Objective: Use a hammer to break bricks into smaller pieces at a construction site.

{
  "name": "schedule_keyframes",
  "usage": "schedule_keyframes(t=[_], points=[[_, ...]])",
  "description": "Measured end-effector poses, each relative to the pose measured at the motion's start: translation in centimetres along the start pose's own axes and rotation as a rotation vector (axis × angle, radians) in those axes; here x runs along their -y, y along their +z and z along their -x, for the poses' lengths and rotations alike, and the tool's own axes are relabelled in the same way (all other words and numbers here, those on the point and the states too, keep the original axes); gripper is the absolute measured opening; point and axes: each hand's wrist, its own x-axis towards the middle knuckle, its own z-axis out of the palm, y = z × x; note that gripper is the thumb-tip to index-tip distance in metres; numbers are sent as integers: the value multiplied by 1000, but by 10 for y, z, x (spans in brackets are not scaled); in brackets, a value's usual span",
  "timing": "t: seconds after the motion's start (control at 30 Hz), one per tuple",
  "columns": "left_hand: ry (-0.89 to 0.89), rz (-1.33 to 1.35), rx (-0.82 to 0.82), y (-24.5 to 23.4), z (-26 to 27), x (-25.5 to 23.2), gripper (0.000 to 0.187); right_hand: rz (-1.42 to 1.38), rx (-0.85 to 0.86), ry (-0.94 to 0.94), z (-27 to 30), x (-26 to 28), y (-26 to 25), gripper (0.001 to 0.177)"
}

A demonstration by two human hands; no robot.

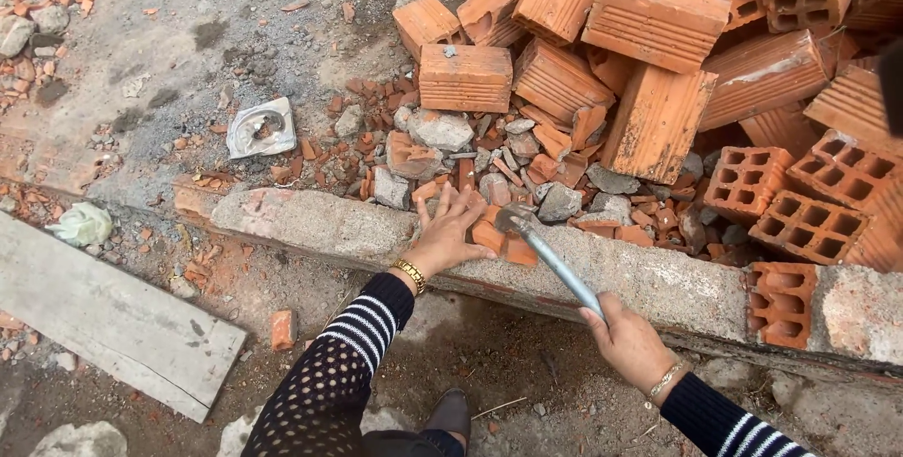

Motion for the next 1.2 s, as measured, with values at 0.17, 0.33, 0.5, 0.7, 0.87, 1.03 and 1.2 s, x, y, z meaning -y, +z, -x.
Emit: schedule_keyframes(t=[0.17, 0.33, 0.5, 0.7, 0.87, 1.03, 1.2], points=[[0, 18, 26, -3, -1, -6, 95, -141, -53, -34, -7, 0, -16, 37], [-64, 95, 58, -13, 7, -16, 89, -252, -314, -204, 7, 22, -42, 34], [-74, 38, 54, -3, 3, -9, 101, 9, 24, 37, 1, 11, -8, 37], [-11, 9, -52, 5, -3, -14, 90, -602, 106, 53, -22, -3, -7, 36], [-243, 247, -264, -19, -65, -25, 77, -1041, -55, 5, -50, 50, -57, 39], [-340, 108, -498, -1, -146, 69, 63, -1220, -84, -74, -63, 92, -108, 39], [-476, -256, -522, 21, -142, 138, 30, -1214, -65, 4, -78, 88, -112, 37]])
